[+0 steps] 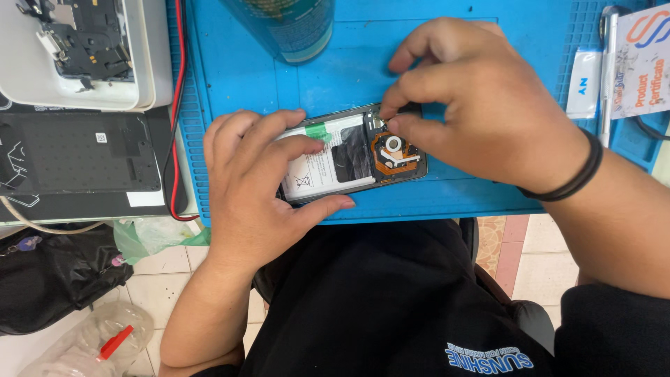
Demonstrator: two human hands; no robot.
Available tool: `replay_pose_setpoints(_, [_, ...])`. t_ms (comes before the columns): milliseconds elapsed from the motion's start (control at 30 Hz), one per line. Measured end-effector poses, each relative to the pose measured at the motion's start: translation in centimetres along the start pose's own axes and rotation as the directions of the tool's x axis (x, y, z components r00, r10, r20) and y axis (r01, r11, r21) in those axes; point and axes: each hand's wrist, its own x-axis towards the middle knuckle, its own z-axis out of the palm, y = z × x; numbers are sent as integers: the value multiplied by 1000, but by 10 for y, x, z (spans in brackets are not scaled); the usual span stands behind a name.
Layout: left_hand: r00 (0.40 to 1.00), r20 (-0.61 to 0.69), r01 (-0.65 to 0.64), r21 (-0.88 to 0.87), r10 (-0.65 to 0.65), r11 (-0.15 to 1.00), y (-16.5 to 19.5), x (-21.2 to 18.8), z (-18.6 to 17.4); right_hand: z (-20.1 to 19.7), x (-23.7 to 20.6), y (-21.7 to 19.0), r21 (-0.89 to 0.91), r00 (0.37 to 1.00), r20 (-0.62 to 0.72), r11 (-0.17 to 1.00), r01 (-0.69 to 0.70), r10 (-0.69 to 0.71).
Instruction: The person pries open the back cover of a smartphone using a metal pry tool, removes the cover, and sets it aside. They then use a screwdriver to unscrew components from the phone's internal frame and manipulate the exposed battery and internal parts on a blue repair mat.
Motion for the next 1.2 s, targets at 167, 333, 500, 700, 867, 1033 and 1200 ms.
replay_pose_setpoints(167, [1000,4,-1,2,1,1000,-1,1,-1,5,-1,2,-53,1000,2,998,15,-15])
replay_pose_setpoints(333, [1000,5,0,5,0,1000,-3,1,-1,4,2,3,-91,999,30,995,40,-37])
replay_pose_setpoints(500, [1000,9,0,4,0,1000,-3,1,0,2,5,3,-86,996,28,993,83,-81])
replay_pose_setpoints(700, [1000,0,-7,4,7,1000,-1,0,1,5,14,10,4,993,117,1000,8,-9])
replay_pose_setpoints(867, [1000,2,-9,5,9,1000,-2,-1,2,6,19,14,7,979,199,999,-44,41])
replay_pose_setpoints(1033, [1000,-8,-24,10,24,1000,-3,-2,2,5,21,11,13,979,200,1000,-28,24])
replay_pose_setpoints(1200, [1000,-5,-17,12,17,1000,-4,-2,3,-1,20,3,82,972,235,997,-8,-11])
